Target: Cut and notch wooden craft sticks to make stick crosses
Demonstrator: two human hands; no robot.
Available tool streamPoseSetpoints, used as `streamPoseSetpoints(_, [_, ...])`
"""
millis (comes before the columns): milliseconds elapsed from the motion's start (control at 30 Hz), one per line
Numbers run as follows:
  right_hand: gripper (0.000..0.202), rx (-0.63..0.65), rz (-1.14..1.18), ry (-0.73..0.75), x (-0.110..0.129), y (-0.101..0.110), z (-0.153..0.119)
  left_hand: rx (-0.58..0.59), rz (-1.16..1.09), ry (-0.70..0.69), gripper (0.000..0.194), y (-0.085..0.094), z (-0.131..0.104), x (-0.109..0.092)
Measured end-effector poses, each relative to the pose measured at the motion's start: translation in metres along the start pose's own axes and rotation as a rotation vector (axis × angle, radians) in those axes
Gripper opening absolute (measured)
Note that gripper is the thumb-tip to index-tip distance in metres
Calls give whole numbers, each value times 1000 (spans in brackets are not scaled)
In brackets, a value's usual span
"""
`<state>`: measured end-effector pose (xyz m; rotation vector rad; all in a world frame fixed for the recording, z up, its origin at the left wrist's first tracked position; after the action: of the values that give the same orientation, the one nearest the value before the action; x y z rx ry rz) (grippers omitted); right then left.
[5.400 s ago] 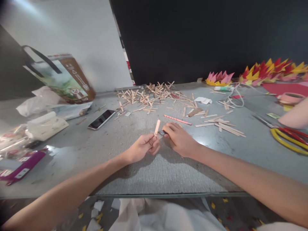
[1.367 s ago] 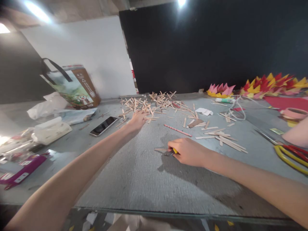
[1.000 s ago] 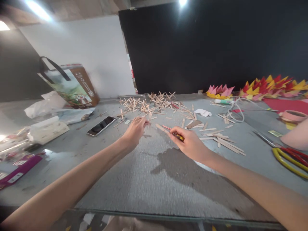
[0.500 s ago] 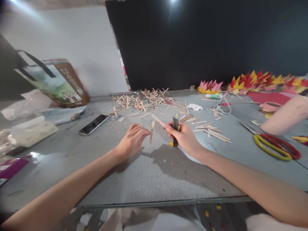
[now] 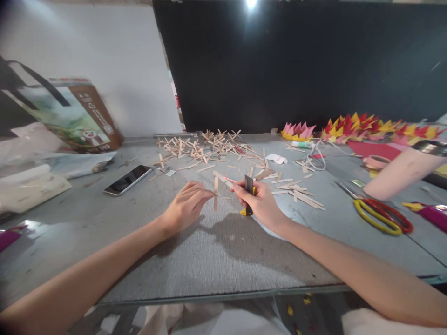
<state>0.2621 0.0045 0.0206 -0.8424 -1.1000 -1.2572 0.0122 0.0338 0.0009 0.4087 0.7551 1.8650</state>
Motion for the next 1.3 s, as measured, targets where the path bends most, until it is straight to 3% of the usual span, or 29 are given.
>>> streamPoseSetpoints(633, [32,-4,14,0,-2,0,-1,-77,12,-18,15,2,5,-3])
streamPoseSetpoints(1300, [31,-5,3,-1,-4,1,-2,-99,32,-86,33,6,4,-4])
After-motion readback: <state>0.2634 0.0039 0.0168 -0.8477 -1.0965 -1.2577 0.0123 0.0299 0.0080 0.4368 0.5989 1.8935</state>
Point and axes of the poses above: each hand's wrist, its own z-axis towards the middle knuckle, its own y-axis out of the back of the hand, x = y × z, the point moved 1 cm from there along z, towards the middle knuckle, and after that the axes turned 3 degrees about y, right-handed, at the moved point
